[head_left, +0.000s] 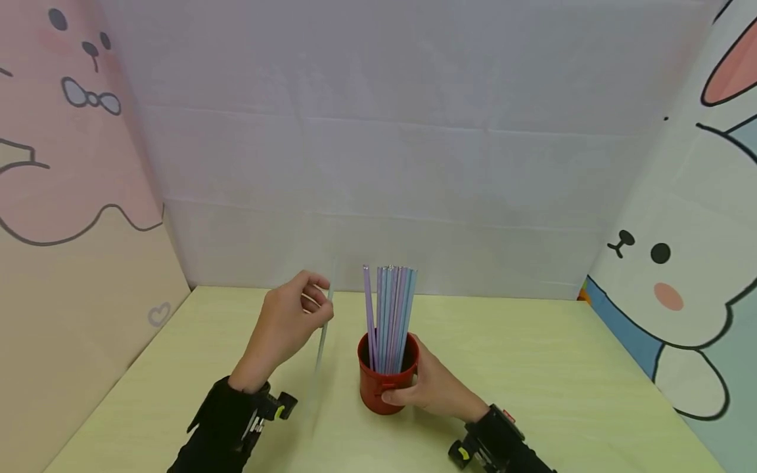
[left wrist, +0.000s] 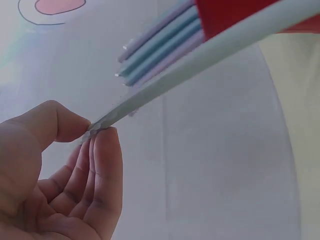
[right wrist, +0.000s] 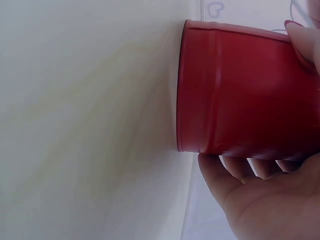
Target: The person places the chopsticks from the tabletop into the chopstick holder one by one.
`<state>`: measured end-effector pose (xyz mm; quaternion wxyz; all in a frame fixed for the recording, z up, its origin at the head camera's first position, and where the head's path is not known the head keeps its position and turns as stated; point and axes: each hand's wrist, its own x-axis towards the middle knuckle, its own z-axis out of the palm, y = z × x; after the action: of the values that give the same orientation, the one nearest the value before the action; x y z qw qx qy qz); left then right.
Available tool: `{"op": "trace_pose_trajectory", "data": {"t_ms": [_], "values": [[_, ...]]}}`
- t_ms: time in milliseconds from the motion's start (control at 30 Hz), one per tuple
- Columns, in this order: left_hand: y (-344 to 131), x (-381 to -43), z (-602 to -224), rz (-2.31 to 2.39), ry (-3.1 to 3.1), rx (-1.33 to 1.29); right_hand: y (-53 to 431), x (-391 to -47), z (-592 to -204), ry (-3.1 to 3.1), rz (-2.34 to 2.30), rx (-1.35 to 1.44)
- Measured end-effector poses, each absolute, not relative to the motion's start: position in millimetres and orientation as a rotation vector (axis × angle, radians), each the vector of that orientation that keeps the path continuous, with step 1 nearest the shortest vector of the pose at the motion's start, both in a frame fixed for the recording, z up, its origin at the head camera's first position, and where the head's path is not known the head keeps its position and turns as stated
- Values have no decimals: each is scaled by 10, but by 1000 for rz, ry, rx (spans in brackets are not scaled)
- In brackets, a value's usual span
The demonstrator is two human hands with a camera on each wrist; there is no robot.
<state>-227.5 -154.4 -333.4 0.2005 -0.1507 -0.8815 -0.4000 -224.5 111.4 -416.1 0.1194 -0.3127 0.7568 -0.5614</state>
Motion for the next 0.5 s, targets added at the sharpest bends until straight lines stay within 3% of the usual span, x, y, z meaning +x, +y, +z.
{"op": "trace_pose_trajectory", "data": {"t_ms": [233,500], "values": [[-1310,-2328,-3009,-1154,-2224,-548,1117,-2234,-4156,2214,-1643,-926],[-1107,-2378,-2892,-1218,-2065,-642,1117,-2236,-4172,2206,-1639,-903]]}}
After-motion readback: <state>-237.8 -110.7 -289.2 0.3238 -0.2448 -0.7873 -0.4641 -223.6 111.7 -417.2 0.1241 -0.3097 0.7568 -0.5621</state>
